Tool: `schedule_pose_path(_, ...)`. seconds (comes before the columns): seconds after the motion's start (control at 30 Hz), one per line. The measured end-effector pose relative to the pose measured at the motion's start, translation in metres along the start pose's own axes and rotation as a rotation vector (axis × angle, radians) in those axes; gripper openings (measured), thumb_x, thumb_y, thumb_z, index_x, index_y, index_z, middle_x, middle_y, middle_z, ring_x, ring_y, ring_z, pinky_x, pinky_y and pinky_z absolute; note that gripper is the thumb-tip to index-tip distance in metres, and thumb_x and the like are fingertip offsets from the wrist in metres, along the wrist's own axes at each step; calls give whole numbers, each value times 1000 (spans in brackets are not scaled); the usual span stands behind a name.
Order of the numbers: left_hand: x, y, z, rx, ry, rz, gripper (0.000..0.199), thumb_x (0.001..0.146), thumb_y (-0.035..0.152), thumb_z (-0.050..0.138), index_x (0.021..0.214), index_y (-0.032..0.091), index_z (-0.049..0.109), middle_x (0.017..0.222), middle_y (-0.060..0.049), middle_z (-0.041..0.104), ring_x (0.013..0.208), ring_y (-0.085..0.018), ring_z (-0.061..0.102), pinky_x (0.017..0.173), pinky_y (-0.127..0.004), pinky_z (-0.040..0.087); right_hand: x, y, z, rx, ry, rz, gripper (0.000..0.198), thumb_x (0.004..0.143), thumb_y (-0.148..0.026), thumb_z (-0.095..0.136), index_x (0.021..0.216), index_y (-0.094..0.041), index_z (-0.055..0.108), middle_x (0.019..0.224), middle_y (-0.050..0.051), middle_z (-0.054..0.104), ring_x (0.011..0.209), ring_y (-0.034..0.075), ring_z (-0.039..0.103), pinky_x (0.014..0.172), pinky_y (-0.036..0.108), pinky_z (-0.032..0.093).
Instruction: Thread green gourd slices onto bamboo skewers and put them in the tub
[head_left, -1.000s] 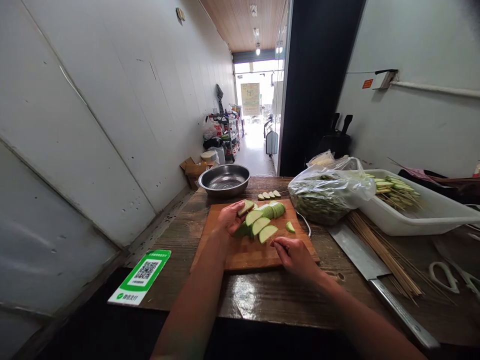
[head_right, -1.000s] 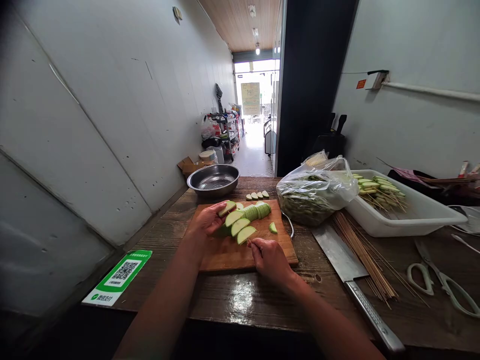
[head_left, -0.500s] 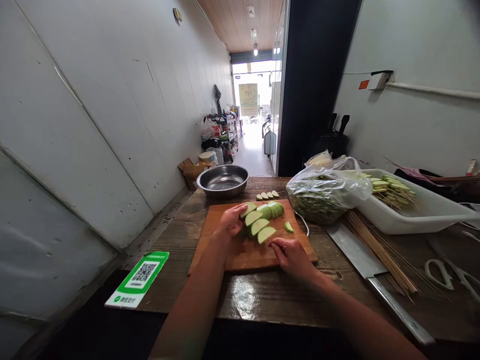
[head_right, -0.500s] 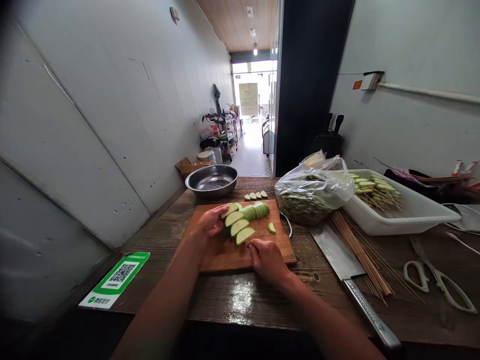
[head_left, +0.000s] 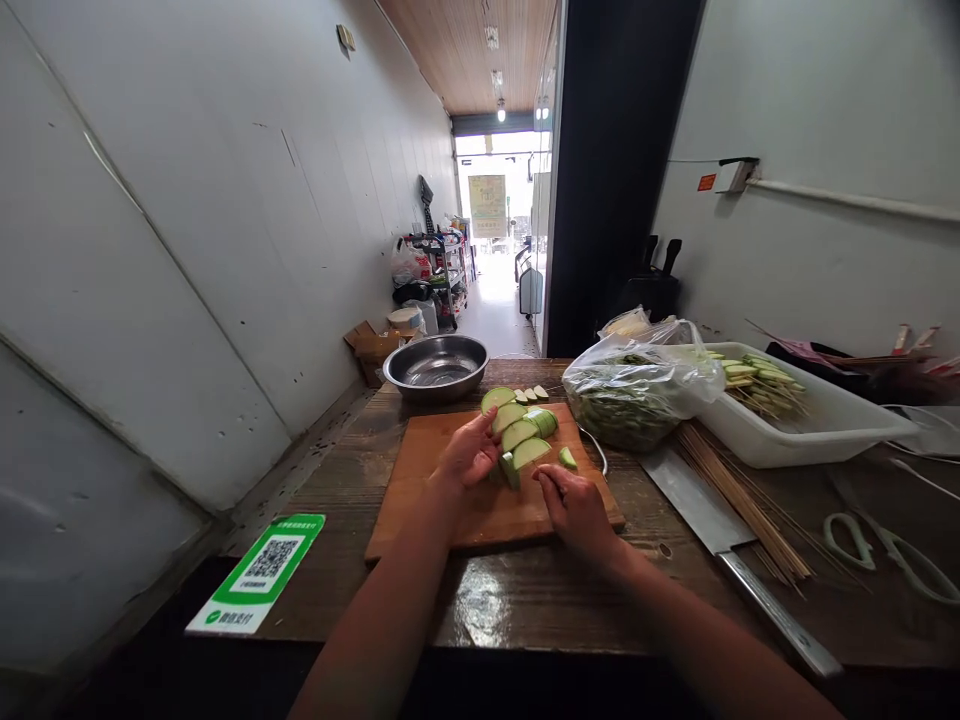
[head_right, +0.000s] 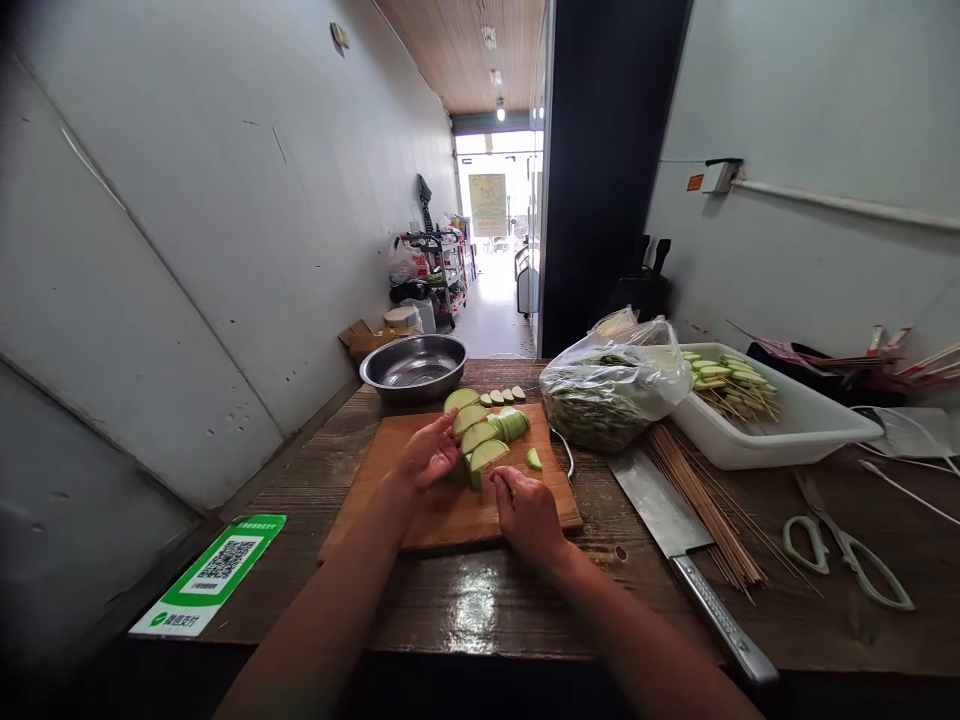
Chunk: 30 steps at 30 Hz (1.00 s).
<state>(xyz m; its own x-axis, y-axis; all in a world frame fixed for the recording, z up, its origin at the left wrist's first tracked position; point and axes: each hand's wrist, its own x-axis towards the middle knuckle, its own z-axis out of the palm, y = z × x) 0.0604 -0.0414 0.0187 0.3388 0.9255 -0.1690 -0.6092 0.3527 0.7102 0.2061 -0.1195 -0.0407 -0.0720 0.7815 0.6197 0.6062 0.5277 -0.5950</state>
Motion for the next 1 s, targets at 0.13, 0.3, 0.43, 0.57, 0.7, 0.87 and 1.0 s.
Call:
schedule_pose_path(0.13,0,-14,2,58,-79,18,17,77,19,59,90,9,62,87,-11,66,78,-19,64,73,-30,52,1,-1,1,-14,39,17,23,87,-21,38,86,-18,61,80,6,68,73,17,64,66,26,47)
schedule_pose_path(0.3,-2,-23,4,86,-55,-44,16,75,16,61,89,10,62,86,-10,67,74,-19,64,70,-30,53,2,0,3,-32,54,30,25,88,-22,36,85,-16,60,81,8,68,73,18,63,67,27,46)
schedule_pose_path(0.43,-6,-29,9,110,-50,-124,14,74,18,63,85,10,62,83,-10,67,69,-18,64,64,-30,53,2,2,5,-43,87,34,24,87,-22,36,87,-17,60,84,8,68,76,18,63,67,27,46)
schedule_pose_path(0.57,-9,-35,14,63,-12,-130,10,71,16,65,80,12,60,74,-7,66,71,-19,65,64,-29,52,2,5,7,-64,95,52,25,88,-23,36,84,-17,60,78,8,67,71,18,62,65,27,45)
schedule_pose_path(0.7,-10,-40,16,62,24,-115,9,70,14,65,77,12,60,70,-6,65,66,-17,64,61,-27,50,0,7,9,-64,93,42,25,88,-23,36,84,-17,59,77,8,66,71,18,61,66,27,45)
schedule_pose_path(0.87,-8,-43,15,57,34,-107,8,69,13,66,74,13,59,69,-6,65,66,-17,63,59,-27,49,0,6,9,-74,86,42,27,88,-23,35,81,-16,59,74,8,66,69,18,61,65,27,44)
schedule_pose_path(1.0,-7,-45,14,72,28,-115,8,70,14,65,74,12,59,70,-6,65,67,-17,63,61,-28,48,1,6,7,-84,75,55,27,88,-23,34,78,-16,59,73,8,65,67,17,60,63,26,43)
